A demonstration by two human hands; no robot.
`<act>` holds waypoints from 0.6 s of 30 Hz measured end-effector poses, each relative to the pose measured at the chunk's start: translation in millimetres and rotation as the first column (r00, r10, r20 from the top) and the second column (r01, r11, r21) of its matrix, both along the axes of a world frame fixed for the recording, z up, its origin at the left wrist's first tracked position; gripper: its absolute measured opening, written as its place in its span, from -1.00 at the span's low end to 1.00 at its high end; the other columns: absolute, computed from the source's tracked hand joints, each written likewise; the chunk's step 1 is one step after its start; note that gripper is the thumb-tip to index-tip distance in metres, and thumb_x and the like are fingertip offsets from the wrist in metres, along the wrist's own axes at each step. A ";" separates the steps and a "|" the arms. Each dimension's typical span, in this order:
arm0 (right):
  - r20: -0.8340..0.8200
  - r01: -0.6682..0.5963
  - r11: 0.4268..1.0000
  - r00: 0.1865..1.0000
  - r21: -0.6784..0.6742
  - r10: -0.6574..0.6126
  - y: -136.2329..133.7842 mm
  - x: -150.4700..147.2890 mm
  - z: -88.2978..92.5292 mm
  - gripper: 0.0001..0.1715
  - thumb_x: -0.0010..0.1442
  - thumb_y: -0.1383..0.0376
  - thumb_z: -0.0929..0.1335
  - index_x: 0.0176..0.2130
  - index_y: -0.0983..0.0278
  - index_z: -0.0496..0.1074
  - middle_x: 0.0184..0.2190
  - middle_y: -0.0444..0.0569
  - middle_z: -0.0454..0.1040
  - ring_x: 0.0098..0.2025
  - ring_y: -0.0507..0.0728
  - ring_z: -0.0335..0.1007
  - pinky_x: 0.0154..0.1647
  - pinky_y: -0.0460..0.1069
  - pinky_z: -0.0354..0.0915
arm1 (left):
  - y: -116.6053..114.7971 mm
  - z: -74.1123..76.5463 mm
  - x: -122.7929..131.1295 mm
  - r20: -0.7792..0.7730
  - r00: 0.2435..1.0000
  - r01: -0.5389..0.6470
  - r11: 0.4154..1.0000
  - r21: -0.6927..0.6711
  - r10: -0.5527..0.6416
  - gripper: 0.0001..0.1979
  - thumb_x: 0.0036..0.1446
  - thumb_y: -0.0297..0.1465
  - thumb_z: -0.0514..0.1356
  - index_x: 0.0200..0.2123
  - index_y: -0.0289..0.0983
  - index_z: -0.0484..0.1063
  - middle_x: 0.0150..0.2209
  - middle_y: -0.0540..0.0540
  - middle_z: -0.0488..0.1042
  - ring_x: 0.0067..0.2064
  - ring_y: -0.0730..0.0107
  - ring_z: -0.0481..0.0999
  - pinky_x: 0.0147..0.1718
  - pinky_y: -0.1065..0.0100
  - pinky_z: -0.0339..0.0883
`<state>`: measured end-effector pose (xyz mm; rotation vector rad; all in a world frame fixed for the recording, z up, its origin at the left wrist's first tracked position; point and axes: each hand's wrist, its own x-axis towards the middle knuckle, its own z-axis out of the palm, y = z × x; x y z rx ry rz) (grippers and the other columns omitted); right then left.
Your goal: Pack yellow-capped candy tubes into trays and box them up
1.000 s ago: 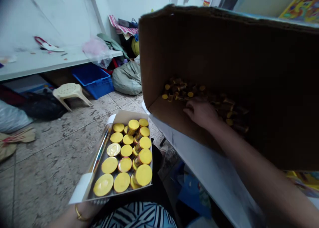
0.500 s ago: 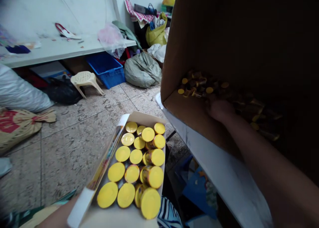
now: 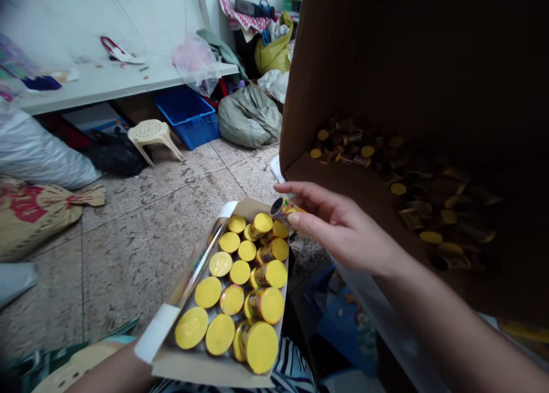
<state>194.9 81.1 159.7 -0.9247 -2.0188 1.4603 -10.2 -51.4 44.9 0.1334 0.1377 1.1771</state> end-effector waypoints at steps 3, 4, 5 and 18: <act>0.052 -0.075 0.997 0.996 0.031 0.073 -0.4 -1.4 0.3 -0.64 0.19 0.21 0.44 -0.02 0.20 0.43 -0.19 -0.04 0.54 -0.20 0.10 0.50 -0.26 -0.06 0.45 | -5.8 -0.8 1.8 0.011 0.999 -0.037 0.999 -0.036 0.038 -0.43 0.35 -0.02 -0.11 0.23 -0.15 0.37 0.06 -0.16 0.57 0.15 0.01 0.49 0.26 0.00 0.14; 0.098 -0.106 0.990 0.990 0.094 0.097 -2.6 -2.7 1.5 -0.69 0.18 0.22 0.45 -0.07 0.20 0.44 -0.22 -0.05 0.54 -0.22 0.09 0.49 -0.27 -0.07 0.44 | -6.6 1.3 3.1 0.007 0.998 -0.060 0.996 -0.059 0.061 -0.43 0.35 -0.04 -0.11 0.24 -0.16 0.35 0.06 -0.16 0.57 0.15 0.01 0.49 0.26 0.00 0.15; 0.154 -0.151 0.972 0.980 0.179 0.124 -5.5 -4.7 2.8 -0.74 0.17 0.24 0.45 -0.11 0.20 0.46 -0.22 -0.06 0.53 -0.23 0.08 0.48 -0.27 -0.07 0.43 | -6.8 4.1 4.9 0.001 0.997 -0.072 0.994 -0.078 0.072 -0.43 0.35 -0.04 -0.11 0.25 -0.16 0.33 0.07 -0.17 0.56 0.16 0.01 0.48 0.25 -0.02 0.15; 0.340 -0.102 0.760 0.926 0.642 -0.162 48.7 0.6 1.8 -0.69 0.28 0.12 0.37 -0.04 0.19 0.53 -0.11 -0.03 0.56 -0.17 0.09 0.49 -0.17 -0.04 0.38 | 11.7 -13.9 1.7 0.064 0.991 0.108 0.984 0.139 -0.118 -0.43 0.33 -0.01 -0.10 0.29 -0.08 0.28 0.13 -0.17 0.52 0.18 0.04 0.46 0.26 0.02 0.17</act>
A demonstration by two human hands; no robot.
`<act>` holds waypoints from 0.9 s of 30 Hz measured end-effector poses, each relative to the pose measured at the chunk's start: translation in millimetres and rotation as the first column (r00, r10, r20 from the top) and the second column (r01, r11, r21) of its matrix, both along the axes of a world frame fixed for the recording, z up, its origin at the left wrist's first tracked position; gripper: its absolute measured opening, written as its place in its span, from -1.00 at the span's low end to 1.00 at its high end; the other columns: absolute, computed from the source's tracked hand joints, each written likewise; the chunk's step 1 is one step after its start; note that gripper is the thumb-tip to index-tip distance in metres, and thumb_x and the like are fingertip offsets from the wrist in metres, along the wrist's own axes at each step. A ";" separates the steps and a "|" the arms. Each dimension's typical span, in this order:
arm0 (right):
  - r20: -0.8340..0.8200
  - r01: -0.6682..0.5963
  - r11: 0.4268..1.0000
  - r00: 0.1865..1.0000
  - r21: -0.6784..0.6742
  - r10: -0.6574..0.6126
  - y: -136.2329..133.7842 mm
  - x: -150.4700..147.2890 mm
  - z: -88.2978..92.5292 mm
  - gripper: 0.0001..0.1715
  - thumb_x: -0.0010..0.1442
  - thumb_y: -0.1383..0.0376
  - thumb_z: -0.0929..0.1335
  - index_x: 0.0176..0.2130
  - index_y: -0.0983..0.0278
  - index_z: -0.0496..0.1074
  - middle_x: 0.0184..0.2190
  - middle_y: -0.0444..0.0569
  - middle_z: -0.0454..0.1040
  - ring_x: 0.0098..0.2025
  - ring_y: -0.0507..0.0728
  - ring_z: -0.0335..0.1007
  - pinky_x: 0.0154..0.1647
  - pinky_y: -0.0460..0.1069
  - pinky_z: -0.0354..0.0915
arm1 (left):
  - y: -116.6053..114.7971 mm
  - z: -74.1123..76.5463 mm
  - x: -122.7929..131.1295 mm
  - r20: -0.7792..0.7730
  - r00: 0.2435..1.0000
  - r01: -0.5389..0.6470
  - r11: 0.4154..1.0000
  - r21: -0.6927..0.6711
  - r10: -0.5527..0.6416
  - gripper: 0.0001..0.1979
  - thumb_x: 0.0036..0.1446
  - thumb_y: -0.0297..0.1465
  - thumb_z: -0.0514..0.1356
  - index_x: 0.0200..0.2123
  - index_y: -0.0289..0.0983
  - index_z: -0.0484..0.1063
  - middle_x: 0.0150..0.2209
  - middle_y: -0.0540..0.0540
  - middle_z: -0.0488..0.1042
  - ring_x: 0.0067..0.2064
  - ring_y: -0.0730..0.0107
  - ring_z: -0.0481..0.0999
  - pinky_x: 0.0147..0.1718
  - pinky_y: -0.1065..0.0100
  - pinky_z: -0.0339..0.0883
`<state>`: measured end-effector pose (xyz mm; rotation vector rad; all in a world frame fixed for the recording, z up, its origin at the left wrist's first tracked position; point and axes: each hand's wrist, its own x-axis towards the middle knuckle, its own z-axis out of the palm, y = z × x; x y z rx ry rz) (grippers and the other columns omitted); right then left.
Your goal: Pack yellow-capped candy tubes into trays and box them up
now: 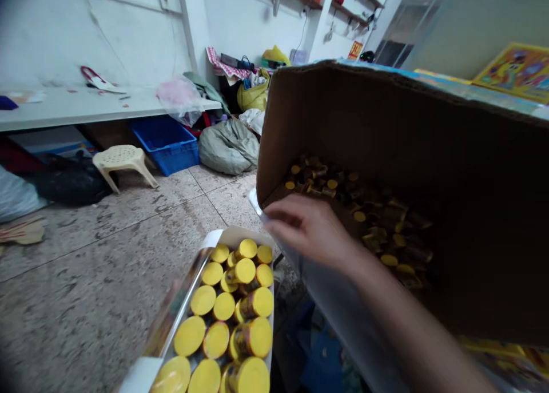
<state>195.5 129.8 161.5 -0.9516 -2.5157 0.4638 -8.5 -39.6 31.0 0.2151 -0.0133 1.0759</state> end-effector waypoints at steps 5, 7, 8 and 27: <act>0.251 0.439 0.886 0.850 0.149 -0.463 103.8 36.4 -45.1 -0.67 0.20 0.23 0.38 -0.06 0.28 0.55 -0.14 0.14 0.60 -0.12 0.28 0.52 -0.14 0.10 0.36 | 15.3 -6.1 -1.1 -0.001 0.999 0.035 0.998 0.049 -0.035 -0.31 0.30 0.06 -0.10 0.32 -0.20 0.23 0.21 -0.23 0.43 0.28 0.01 0.34 0.33 0.05 0.03; 0.285 0.463 0.879 0.832 0.117 -0.476 121.6 42.1 -58.3 -0.58 0.18 0.20 0.39 0.00 0.31 0.52 -0.18 0.19 0.60 -0.18 0.29 0.52 -0.19 0.12 0.36 | 18.8 1.1 3.3 -0.016 1.000 0.006 0.999 -0.048 -0.007 -0.28 0.29 0.08 -0.12 0.34 -0.22 0.19 0.20 -0.24 0.44 0.28 0.01 0.34 0.32 0.03 0.04; 0.298 0.467 0.878 0.828 0.104 -0.475 124.9 43.3 -61.5 -0.55 0.18 0.18 0.39 0.03 0.33 0.51 -0.18 0.22 0.60 -0.18 0.30 0.52 -0.19 0.14 0.35 | 20.1 5.1 5.3 -0.024 1.000 -0.017 0.995 -0.095 0.015 -0.27 0.29 0.09 -0.12 0.34 -0.21 0.17 0.19 -0.24 0.45 0.27 0.01 0.35 0.31 0.01 0.06; -0.259 -0.276 0.948 0.938 -0.161 0.229 -42.9 -19.6 -2.5 -0.75 0.04 0.42 0.45 -0.34 0.21 0.30 -0.30 -0.09 0.48 -0.24 0.11 0.40 -0.20 0.00 0.35 | 37.0 15.6 20.4 -0.016 0.983 -0.182 0.973 -0.145 0.181 -0.39 0.35 0.01 -0.19 0.25 -0.14 0.33 0.09 -0.19 0.54 0.16 0.03 0.48 0.22 -0.06 0.20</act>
